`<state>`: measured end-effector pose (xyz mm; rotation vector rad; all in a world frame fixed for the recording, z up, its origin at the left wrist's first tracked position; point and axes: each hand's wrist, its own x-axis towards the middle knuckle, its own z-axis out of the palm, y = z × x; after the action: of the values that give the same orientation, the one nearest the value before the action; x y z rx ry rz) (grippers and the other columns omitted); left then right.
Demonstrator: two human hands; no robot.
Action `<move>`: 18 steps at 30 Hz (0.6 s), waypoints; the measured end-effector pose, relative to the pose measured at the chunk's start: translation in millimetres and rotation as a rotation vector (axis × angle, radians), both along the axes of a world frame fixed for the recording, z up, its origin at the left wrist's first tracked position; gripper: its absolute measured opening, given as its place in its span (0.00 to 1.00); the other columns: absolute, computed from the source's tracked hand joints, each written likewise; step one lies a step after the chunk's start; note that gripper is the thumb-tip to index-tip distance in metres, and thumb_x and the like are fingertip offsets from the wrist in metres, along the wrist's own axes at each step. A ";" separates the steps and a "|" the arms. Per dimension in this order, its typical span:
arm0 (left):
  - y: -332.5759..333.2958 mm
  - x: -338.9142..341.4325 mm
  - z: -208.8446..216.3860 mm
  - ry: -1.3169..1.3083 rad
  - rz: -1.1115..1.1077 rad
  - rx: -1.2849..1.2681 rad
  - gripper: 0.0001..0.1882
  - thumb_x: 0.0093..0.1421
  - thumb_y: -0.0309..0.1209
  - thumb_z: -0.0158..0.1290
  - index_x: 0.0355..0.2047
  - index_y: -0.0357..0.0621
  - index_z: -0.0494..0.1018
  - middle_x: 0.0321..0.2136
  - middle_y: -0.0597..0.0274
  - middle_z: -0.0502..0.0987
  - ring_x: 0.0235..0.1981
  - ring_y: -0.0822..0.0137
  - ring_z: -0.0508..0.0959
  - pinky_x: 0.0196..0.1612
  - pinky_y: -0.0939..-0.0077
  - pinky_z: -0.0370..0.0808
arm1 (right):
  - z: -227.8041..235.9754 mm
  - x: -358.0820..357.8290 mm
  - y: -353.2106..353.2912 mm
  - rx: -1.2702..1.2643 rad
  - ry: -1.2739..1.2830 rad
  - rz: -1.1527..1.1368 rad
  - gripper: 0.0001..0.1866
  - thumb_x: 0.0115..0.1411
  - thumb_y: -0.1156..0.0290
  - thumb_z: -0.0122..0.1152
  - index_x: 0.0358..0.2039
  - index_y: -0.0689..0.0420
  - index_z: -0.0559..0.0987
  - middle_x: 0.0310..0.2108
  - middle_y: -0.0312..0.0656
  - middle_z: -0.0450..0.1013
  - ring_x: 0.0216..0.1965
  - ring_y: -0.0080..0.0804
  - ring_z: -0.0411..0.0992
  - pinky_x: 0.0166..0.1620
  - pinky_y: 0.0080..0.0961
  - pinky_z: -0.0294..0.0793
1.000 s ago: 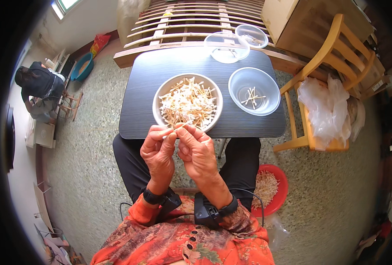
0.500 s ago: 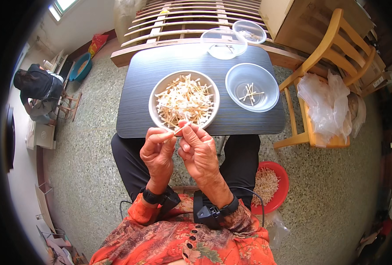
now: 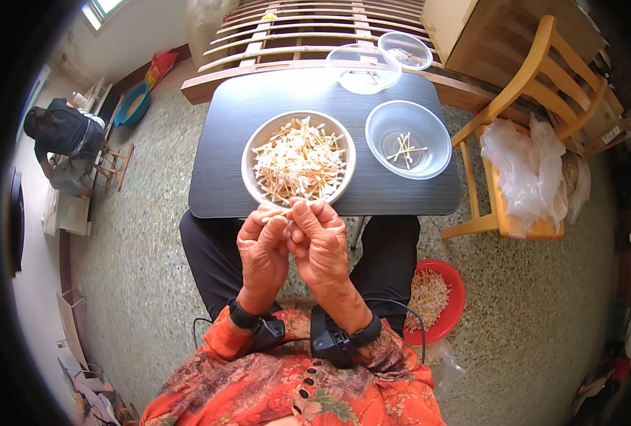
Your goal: Cleaning and sorting bean sprouts by removing the ends and placing them into a container.
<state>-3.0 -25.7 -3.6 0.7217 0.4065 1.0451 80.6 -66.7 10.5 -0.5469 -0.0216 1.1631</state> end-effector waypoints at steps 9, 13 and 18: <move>3.2 -3.9 -1.2 -0.135 -0.198 -0.357 0.07 0.62 0.31 0.51 0.32 0.39 0.72 0.23 0.69 0.71 0.23 0.77 0.69 0.29 0.84 0.69 | 9.4 -6.8 -2.9 -0.052 -0.349 -0.103 0.08 0.55 0.79 0.62 0.36 0.64 0.75 0.24 0.39 0.74 0.20 0.16 0.69 0.19 0.07 0.61; 6.7 -6.8 -9.1 -0.264 -0.335 -0.443 0.10 0.61 0.34 0.52 0.38 0.41 0.74 0.29 0.69 0.75 0.28 0.76 0.69 0.34 0.76 0.71 | 9.5 -7.8 -4.7 -0.116 -0.589 -0.163 0.07 0.55 0.78 0.63 0.34 0.63 0.75 0.23 0.35 0.73 0.17 0.13 0.65 0.18 0.08 0.60; -0.7 -2.4 9.6 -0.187 -0.282 -0.561 0.07 0.62 0.32 0.50 0.32 0.41 0.72 0.23 0.71 0.69 0.25 0.77 0.67 0.32 0.79 0.70 | 4.2 -8.9 -2.5 -0.053 -0.814 -0.314 0.05 0.56 0.78 0.61 0.33 0.61 0.74 0.24 0.34 0.73 0.18 0.11 0.63 0.18 0.08 0.58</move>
<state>-5.5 -26.4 5.9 0.1679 0.3978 0.6760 71.7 -69.1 14.6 -1.0019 -0.5839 0.5781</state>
